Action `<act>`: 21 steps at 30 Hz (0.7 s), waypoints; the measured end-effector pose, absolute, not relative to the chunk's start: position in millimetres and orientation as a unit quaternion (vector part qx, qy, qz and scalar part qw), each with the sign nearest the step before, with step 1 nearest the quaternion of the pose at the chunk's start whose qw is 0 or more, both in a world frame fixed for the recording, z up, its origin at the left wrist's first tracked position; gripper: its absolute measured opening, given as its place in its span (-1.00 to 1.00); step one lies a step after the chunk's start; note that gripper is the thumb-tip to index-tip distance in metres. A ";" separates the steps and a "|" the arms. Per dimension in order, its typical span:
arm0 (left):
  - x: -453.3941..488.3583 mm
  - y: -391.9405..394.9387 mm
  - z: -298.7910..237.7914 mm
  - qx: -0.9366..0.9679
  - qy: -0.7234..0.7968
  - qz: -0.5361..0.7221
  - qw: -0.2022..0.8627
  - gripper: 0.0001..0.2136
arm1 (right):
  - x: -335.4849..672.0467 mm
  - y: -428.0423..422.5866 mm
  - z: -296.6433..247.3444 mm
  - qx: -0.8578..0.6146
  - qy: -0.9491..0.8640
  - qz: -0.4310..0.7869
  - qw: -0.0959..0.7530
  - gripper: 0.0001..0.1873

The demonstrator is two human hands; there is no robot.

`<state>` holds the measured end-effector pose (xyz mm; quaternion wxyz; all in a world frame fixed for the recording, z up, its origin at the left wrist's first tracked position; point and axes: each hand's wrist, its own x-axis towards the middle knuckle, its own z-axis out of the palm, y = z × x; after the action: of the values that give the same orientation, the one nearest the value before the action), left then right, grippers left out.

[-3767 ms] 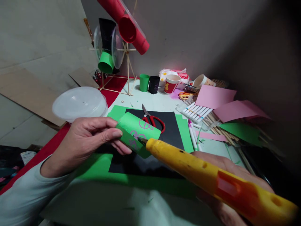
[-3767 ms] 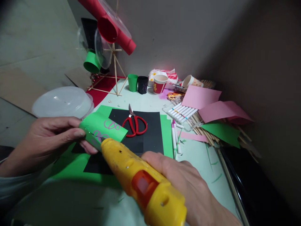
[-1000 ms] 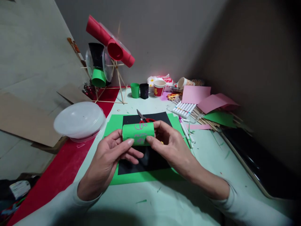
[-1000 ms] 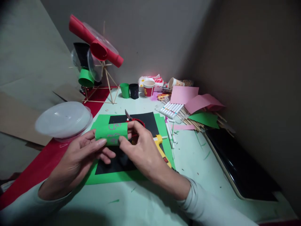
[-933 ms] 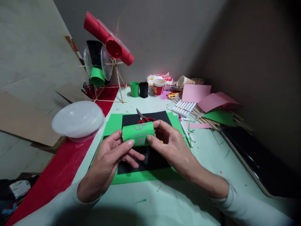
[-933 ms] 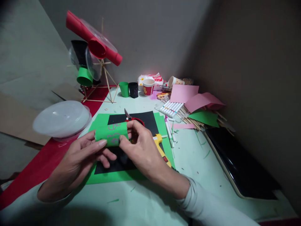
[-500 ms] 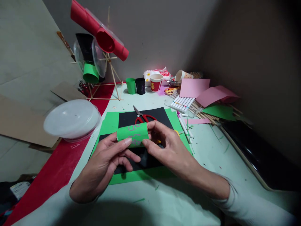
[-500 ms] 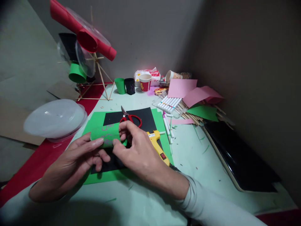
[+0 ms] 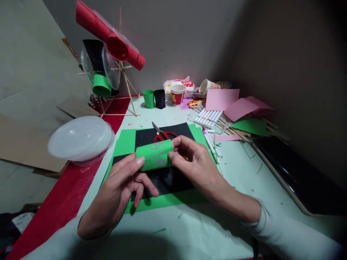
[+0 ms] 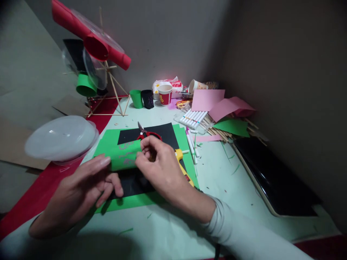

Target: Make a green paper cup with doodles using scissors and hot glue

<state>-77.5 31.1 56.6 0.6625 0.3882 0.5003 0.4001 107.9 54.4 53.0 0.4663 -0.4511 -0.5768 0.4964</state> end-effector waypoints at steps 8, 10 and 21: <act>-79.7 38.6 61.3 0.404 0.521 0.472 0.585 -0.72 | 125.3 69.5 51.5 -0.466 -0.526 0.535 0.469 -0.87; -81.0 42.1 57.6 0.401 0.519 0.480 0.584 -0.79 | 126.7 69.2 52.4 -0.458 -0.533 0.544 0.458 -0.86; -84.4 48.3 41.8 0.418 0.504 0.452 0.606 -0.59 | 133.0 74.8 51.8 -0.399 -0.606 0.500 0.472 -0.77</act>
<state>-84.4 48.3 41.8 0.6061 0.4175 0.5042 0.4517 133.0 74.8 51.8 0.4719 -0.3991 -0.6064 0.5004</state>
